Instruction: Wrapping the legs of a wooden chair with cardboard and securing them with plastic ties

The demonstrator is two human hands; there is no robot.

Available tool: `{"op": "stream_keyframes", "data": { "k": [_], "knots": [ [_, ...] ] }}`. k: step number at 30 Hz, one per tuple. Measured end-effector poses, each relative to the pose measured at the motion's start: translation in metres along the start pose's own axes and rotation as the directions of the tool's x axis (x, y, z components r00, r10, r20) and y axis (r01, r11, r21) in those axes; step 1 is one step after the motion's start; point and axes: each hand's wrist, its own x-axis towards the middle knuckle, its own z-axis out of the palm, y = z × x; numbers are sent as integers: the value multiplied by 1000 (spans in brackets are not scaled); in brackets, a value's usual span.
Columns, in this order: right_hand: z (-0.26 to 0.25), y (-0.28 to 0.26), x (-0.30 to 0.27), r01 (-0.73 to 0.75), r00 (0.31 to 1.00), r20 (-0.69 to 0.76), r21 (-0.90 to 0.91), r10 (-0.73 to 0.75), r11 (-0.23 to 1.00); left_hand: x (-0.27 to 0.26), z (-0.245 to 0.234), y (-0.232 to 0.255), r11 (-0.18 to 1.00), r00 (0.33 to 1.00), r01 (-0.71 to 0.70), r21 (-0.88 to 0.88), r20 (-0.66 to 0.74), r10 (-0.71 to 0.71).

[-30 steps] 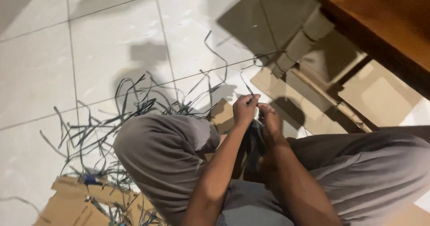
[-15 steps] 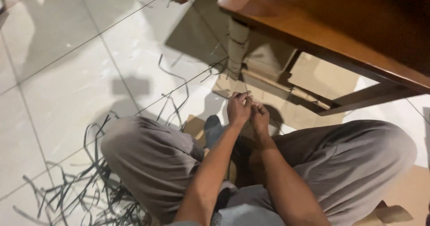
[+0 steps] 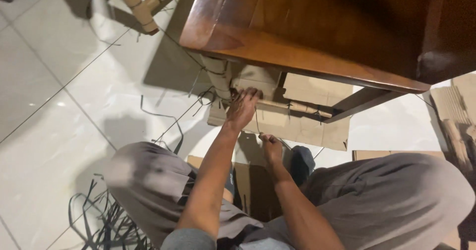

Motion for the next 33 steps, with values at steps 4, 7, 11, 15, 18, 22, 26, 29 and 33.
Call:
{"op": "stream_keyframes", "data": {
  "k": [4, 7, 11, 15, 18, 22, 26, 29, 33],
  "knots": [
    [-6, -3, -3, -49, 995, -79, 121, 59, 991, 9, 21, -17, 1000, 998, -9, -19, 56, 10],
    [-1, 30, 27, -73, 995, -57, 65, 77, 995, 11, 26, -27, 997, 991, 36, -63, 134, -27],
    [-13, 68, 56, -90, 984, -135, 179, 115, 980, 18, -5, -27, 989, 986, 34, -142, 164, -11],
    [-10, 19, 23, -207, 961, -150, 154, 230, 966, 22, -11, -27, 968, 988, -19, -249, 146, 57],
    [-12, -9, 8, -287, 941, -149, 126, 305, 949, 26, -8, -28, 960, 996, -26, -278, 77, 49],
    [3, -40, 6, -367, 916, -136, 90, 377, 926, 27, -25, -23, 957, 999, -26, -288, 36, 38],
    [11, -75, 20, -223, 975, 79, 267, 209, 938, 30, -23, -24, 932, 989, 71, -355, 145, -20],
    [14, -74, 59, -213, 967, 218, 408, 132, 888, 31, -13, -29, 907, 979, 103, -408, 205, -18],
    [26, -61, 109, -351, 922, 302, 381, 244, 855, 67, -105, 6, 834, 773, 465, -298, 595, -219]
  ]
}}
